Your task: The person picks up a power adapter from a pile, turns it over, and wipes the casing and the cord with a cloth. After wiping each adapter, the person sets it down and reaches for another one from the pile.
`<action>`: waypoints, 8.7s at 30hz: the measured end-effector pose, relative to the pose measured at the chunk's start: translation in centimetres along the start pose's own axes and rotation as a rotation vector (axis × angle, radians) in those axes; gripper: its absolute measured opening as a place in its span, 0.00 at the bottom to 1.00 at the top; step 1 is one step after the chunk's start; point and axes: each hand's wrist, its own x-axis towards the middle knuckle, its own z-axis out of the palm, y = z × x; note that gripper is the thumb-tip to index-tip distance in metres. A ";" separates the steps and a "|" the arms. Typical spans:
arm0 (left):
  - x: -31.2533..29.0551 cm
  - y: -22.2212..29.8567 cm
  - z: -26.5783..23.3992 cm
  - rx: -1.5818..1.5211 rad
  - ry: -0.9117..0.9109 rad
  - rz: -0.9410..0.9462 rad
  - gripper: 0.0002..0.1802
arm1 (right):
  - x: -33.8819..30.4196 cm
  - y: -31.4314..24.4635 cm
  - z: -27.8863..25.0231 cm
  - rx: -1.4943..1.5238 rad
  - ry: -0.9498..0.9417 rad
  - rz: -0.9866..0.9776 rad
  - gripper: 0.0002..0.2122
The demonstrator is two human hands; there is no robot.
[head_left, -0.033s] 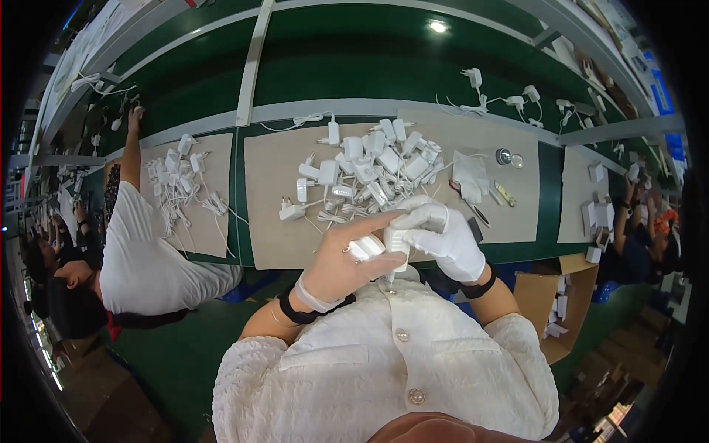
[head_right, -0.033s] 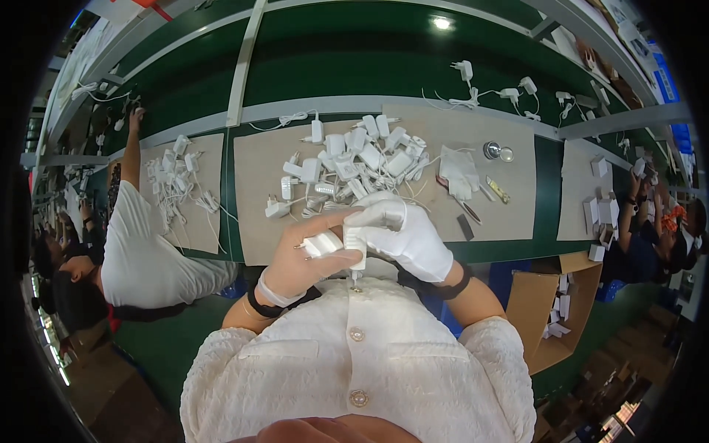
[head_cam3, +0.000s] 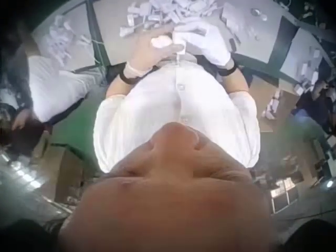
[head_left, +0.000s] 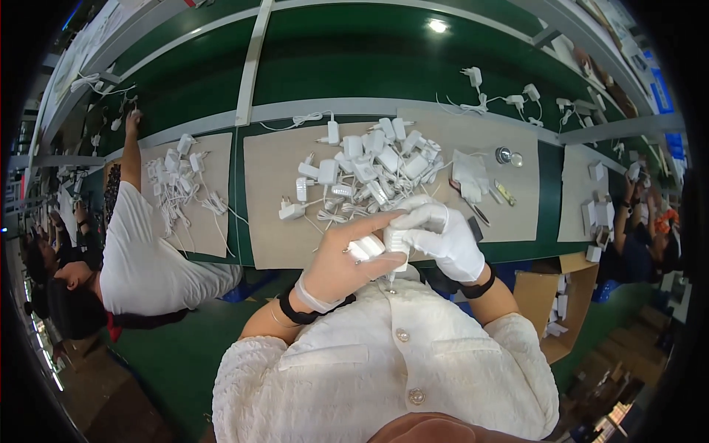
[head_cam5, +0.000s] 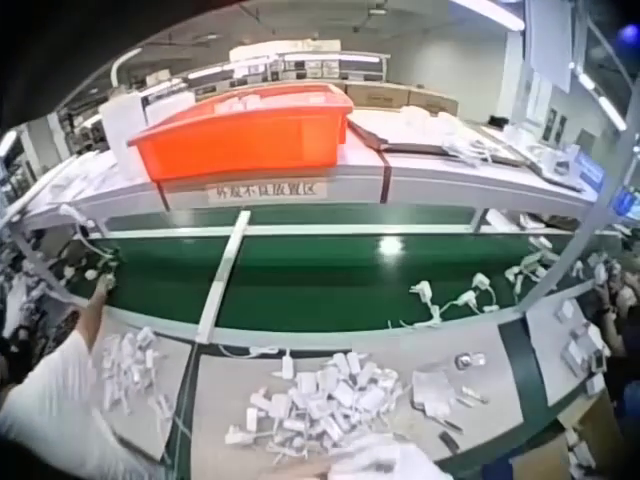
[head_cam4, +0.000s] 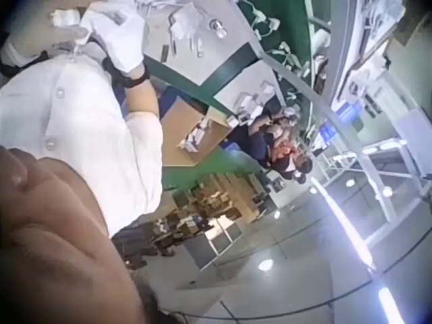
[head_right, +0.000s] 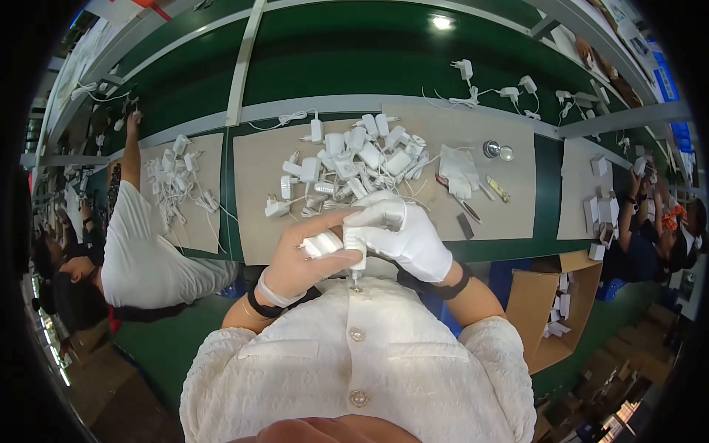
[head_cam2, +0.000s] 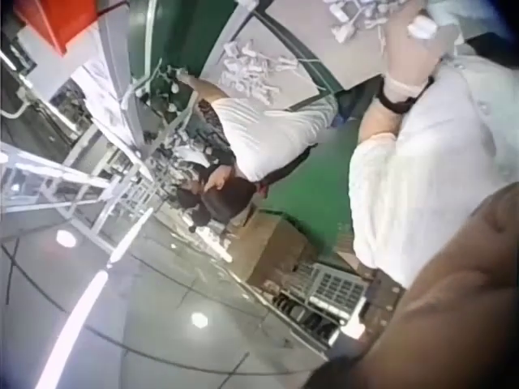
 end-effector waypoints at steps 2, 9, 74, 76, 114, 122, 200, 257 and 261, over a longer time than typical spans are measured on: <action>-0.1 0.0 0.2 0.016 -0.013 0.015 0.29 | -0.3 0.9 -0.2 -0.028 0.006 -0.007 0.08; -0.6 -1.0 0.7 -0.051 -0.024 -0.055 0.29 | -0.7 1.0 -0.5 -0.094 0.003 0.015 0.06; 3.0 -3.4 -2.8 -0.924 0.524 0.128 0.27 | 3.0 4.8 7.8 -0.523 0.166 -0.362 0.12; 2.7 -3.8 -2.8 -0.852 0.414 0.238 0.26 | 2.8 4.9 7.7 -0.539 0.191 -0.343 0.11; 2.7 -5.0 -1.6 -0.704 0.241 0.497 0.17 | 2.3 4.7 1.9 -0.974 0.392 -0.854 0.15; 2.6 -3.6 -0.5 -0.868 0.326 0.302 0.18 | 5.9 10.4 -19.2 -1.751 1.088 -0.103 0.27; 2.4 -3.2 2.6 -0.836 0.337 -0.005 0.21 | 1.7 8.4 -15.2 -0.819 0.684 -0.602 0.17; 1.8 -2.5 -0.6 -0.915 0.425 0.268 0.29 | -0.6 4.1 5.9 -0.435 0.113 -0.284 0.10; 2.3 -3.0 -1.0 -1.134 0.229 0.385 0.32 | -0.3 4.4 8.4 -0.612 0.140 -0.420 0.12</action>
